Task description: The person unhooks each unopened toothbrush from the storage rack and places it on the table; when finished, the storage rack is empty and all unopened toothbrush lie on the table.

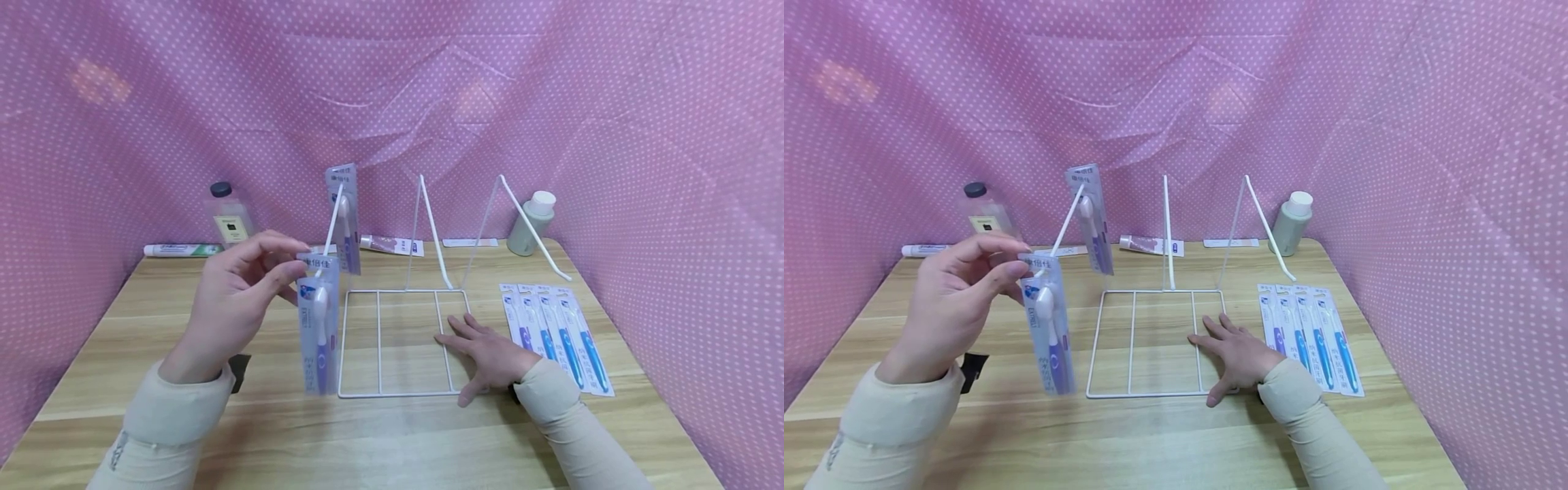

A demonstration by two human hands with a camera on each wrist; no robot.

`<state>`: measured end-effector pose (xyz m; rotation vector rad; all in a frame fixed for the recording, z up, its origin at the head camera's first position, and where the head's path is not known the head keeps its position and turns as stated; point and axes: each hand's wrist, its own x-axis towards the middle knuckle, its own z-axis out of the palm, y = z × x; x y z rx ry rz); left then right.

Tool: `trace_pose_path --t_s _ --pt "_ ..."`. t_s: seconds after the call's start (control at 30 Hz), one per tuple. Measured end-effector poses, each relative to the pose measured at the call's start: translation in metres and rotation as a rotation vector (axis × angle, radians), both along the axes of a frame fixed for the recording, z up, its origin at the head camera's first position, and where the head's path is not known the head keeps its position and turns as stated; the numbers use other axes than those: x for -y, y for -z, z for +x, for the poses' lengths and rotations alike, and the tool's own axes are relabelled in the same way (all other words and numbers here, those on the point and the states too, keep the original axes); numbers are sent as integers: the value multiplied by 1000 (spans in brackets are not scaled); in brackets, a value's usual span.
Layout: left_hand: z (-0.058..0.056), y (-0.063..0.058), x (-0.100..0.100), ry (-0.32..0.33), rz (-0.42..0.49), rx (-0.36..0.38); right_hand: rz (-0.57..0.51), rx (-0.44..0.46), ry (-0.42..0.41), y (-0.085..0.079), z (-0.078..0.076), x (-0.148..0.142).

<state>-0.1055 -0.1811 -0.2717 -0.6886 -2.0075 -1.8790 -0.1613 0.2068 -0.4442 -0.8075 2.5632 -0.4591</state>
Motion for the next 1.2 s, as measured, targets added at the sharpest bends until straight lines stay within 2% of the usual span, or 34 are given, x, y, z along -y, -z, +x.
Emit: trace_pose_path --t_s 0.2,0.43,0.57,0.63,0.8,0.93,1.2 --pt "5 -2 3 14 53 19 -1 4 3 1 1 -1" --pt "11 -4 21 85 218 -20 -7 4 -2 3 0 -2" --pt "7 -4 35 104 297 -29 -7 -5 -10 4 -1 -2" --pt "4 -4 42 87 308 -11 -7 -10 -15 4 -1 -1" --pt "-13 5 57 7 287 85 -8 -11 -15 2 -2 -1" --pt "-34 21 64 -36 272 183 -1 -8 -15 2 -2 -1" --pt "-76 59 67 -21 293 375 0 5 -6 2 -2 -2"
